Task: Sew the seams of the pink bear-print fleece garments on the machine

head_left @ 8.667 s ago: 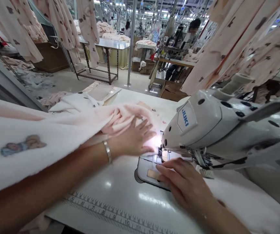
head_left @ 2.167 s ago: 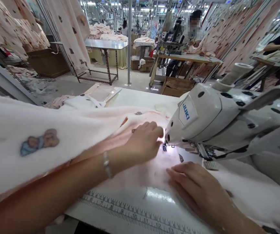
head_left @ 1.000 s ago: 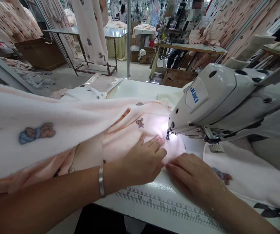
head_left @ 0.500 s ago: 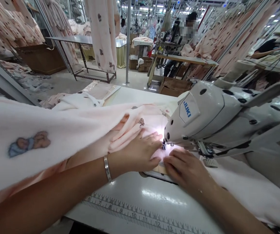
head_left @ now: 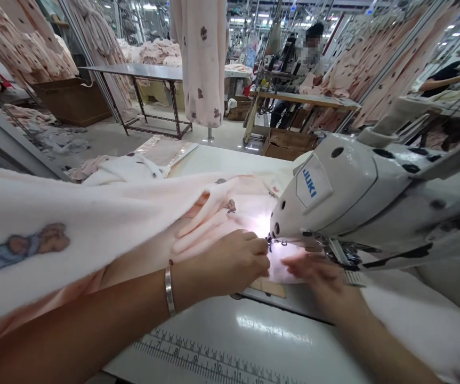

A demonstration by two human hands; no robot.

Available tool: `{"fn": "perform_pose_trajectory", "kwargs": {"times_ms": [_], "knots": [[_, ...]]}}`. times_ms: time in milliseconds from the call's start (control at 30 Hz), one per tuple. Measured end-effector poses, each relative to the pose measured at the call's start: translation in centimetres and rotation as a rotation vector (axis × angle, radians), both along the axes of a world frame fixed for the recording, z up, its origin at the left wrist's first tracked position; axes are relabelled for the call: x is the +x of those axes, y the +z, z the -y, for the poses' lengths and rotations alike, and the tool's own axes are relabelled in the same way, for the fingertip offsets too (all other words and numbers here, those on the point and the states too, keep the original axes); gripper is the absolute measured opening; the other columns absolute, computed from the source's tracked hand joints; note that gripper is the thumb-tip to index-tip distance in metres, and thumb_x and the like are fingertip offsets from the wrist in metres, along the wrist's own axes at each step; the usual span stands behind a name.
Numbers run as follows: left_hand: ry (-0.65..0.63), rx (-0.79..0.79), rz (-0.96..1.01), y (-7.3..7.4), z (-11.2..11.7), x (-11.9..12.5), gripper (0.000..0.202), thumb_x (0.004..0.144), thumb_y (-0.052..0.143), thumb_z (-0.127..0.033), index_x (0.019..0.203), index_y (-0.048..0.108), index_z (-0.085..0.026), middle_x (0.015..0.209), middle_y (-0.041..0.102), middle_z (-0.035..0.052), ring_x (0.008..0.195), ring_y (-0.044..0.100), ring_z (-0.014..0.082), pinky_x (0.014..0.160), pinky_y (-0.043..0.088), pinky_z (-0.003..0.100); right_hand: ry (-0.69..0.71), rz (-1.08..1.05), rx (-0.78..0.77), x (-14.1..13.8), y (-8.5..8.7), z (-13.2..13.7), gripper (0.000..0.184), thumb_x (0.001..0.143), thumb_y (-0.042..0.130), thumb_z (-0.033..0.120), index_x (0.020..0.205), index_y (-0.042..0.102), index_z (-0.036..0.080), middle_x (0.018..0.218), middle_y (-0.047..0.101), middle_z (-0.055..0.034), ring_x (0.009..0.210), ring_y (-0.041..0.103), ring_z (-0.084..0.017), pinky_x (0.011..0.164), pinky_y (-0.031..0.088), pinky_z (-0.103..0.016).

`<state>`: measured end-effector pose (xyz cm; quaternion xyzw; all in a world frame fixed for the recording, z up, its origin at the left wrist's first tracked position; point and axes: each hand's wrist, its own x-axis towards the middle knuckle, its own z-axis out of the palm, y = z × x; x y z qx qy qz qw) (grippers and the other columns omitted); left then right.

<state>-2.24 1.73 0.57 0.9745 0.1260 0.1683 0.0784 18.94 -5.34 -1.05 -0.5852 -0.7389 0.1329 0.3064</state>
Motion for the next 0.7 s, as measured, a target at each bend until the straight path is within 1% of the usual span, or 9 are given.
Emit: {"fn": "perform_pose_trajectory", "kwargs": {"times_ms": [67, 133, 233, 300, 400, 500, 600, 667, 700], "knots": [[0.018, -0.018, 0.043, -0.3, -0.1, 0.0, 0.026, 0.095, 0.046, -0.023, 0.078, 0.064, -0.016, 0.082, 0.061, 0.0053, 0.079, 0.053, 0.0149, 0.072, 0.042, 0.027, -0.129, -0.047, 0.006, 0.6, -0.2, -0.4, 0.046, 0.095, 0.034, 0.044, 0.083, 0.071, 0.019, 0.065, 0.068, -0.0052, 0.057, 0.066, -0.016, 0.053, 0.055, -0.026], [0.032, -0.009, 0.063, -0.4, -0.1, -0.1, 0.026, 0.095, 0.045, -0.023, 0.078, 0.064, -0.016, 0.084, 0.061, 0.0061, 0.078, 0.053, 0.0143, 0.071, 0.042, 0.027, -0.153, -0.023, 0.023, 0.9, -0.3, -0.4, 0.049, 0.095, 0.032, 0.043, 0.084, 0.072, 0.018, 0.065, 0.069, -0.0057, 0.059, 0.067, -0.017, 0.055, 0.056, -0.027], [0.018, 0.026, 0.057, -0.4, 0.0, -0.2, 0.024, 0.093, 0.046, -0.018, 0.077, 0.064, -0.016, 0.083, 0.061, 0.0058, 0.078, 0.053, 0.0143, 0.071, 0.042, 0.027, -0.117, 0.059, 0.06, 1.1, -0.1, 0.0, 0.034, 0.089, 0.047, 0.047, 0.086, 0.073, 0.024, 0.08, 0.073, -0.0044, 0.076, 0.07, -0.022, 0.069, 0.058, -0.034], [0.019, 0.037, 0.052, -0.4, 0.0, -0.3, 0.023, 0.092, 0.047, -0.016, 0.078, 0.065, -0.017, 0.083, 0.061, 0.0057, 0.079, 0.053, 0.0145, 0.072, 0.043, 0.027, -0.065, 0.128, 0.096, 1.2, -0.1, 0.3, 0.027, 0.083, 0.055, 0.047, 0.091, 0.074, 0.029, 0.095, 0.073, -0.003, 0.091, 0.068, -0.025, 0.083, 0.055, -0.042], [0.037, 0.006, 0.066, -0.6, -0.3, -0.2, 0.022, 0.093, 0.047, -0.018, 0.08, 0.066, -0.017, 0.085, 0.062, 0.0056, 0.079, 0.053, 0.0141, 0.072, 0.043, 0.027, -0.022, 0.209, 0.144, 1.5, -0.6, 0.3, 0.029, 0.084, 0.053, 0.046, 0.1, 0.072, 0.03, 0.108, 0.07, -0.0037, 0.1, 0.064, -0.026, 0.094, 0.048, -0.047], [0.073, -0.068, 0.083, -0.7, -1.0, 0.2, 0.024, 0.094, 0.049, -0.024, 0.079, 0.066, -0.017, 0.087, 0.062, 0.0042, 0.08, 0.054, 0.0129, 0.074, 0.043, 0.027, -0.035, 0.265, 0.145, 1.8, -1.4, -0.2, 0.031, 0.088, 0.049, 0.044, 0.107, 0.068, 0.028, 0.106, 0.07, -0.0046, 0.1, 0.065, -0.024, 0.094, 0.048, -0.044], [0.135, -0.133, 0.063, -0.2, -2.1, 0.9, 0.025, 0.093, 0.052, -0.028, 0.075, 0.065, -0.016, 0.085, 0.061, 0.0021, 0.079, 0.054, 0.0119, 0.074, 0.042, 0.026, -0.063, 0.308, 0.137, 1.9, -2.0, -0.8, 0.029, 0.09, 0.049, 0.041, 0.11, 0.065, 0.029, 0.102, 0.071, -0.0045, 0.096, 0.066, -0.024, 0.089, 0.051, -0.043], [0.177, -0.133, 0.009, 0.4, -3.1, 1.1, 0.025, 0.091, 0.054, -0.028, 0.073, 0.065, -0.016, 0.085, 0.06, 0.002, 0.079, 0.053, 0.013, 0.072, 0.041, 0.028, -0.069, 0.331, 0.146, 2.1, -2.3, -1.0, 0.028, 0.089, 0.051, 0.04, 0.111, 0.065, 0.029, 0.1, 0.071, -0.004, 0.093, 0.067, -0.024, 0.086, 0.052, -0.042], [0.187, -0.106, -0.02, 0.7, -3.6, 1.0, 0.024, 0.091, 0.054, -0.027, 0.072, 0.065, -0.016, 0.087, 0.06, 0.0026, 0.081, 0.053, 0.0144, 0.074, 0.041, 0.029, -0.068, 0.341, 0.155, 2.2, -2.3, -1.1, 0.027, 0.089, 0.051, 0.039, 0.111, 0.064, 0.03, 0.099, 0.072, -0.0035, 0.092, 0.067, -0.024, 0.084, 0.053, -0.042]]}}
